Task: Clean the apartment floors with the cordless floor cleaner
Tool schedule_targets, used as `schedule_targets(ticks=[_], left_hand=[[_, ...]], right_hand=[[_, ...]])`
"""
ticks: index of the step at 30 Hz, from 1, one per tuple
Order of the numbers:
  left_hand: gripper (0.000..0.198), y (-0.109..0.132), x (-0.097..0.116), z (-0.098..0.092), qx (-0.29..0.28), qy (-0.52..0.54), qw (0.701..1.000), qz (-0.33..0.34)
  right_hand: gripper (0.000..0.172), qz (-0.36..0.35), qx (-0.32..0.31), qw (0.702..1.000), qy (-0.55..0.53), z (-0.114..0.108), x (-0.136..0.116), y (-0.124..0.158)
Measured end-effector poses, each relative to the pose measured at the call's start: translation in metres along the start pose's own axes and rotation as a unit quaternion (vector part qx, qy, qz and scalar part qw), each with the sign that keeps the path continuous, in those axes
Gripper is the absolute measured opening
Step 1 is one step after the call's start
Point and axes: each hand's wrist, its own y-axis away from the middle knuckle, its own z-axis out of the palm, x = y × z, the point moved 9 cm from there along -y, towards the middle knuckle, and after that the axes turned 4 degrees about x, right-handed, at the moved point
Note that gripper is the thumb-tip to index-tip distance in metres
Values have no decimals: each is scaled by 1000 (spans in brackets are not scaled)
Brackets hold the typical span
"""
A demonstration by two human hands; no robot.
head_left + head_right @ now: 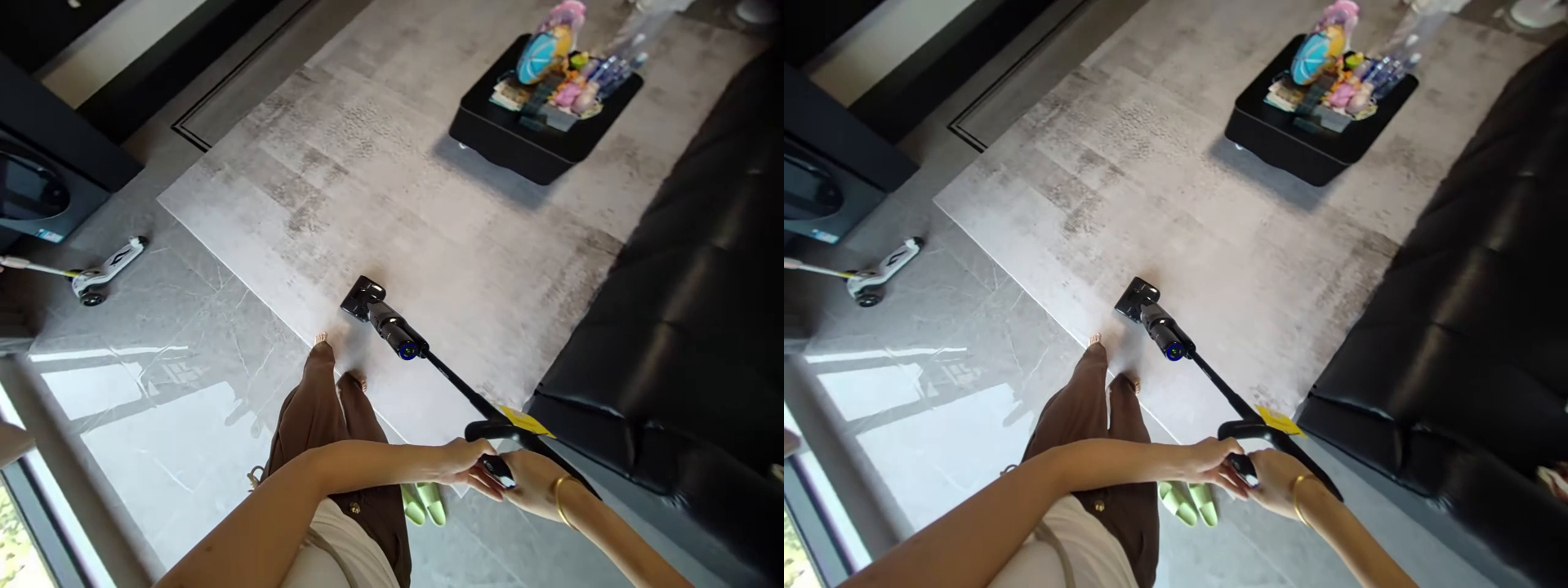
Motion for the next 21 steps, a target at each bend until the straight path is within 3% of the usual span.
schedule_targets(ticks=[5, 8, 12, 17, 21], left_hand=[[16, 51, 73, -81, 139, 31, 982, 122], [14, 80, 111, -132, 212, 79, 961, 157], [24, 117, 165, -202, 284, 125, 935, 175], [26, 188, 243, -301, 345, 132, 912, 179], [30, 254, 314, -377, 356, 103, 905, 210]], right_hand=[[16, -75, 20, 995, 64, -27, -84, -65], [16, -100, 44, 990, 85, -41, -136, -107], [12, -97, 74, 992, 23, -65, -208, -163], [14, -100, 89, 988, -78, -98, -321, -230], [7, -90, 93, 976, -173, -132, -418, -280]])
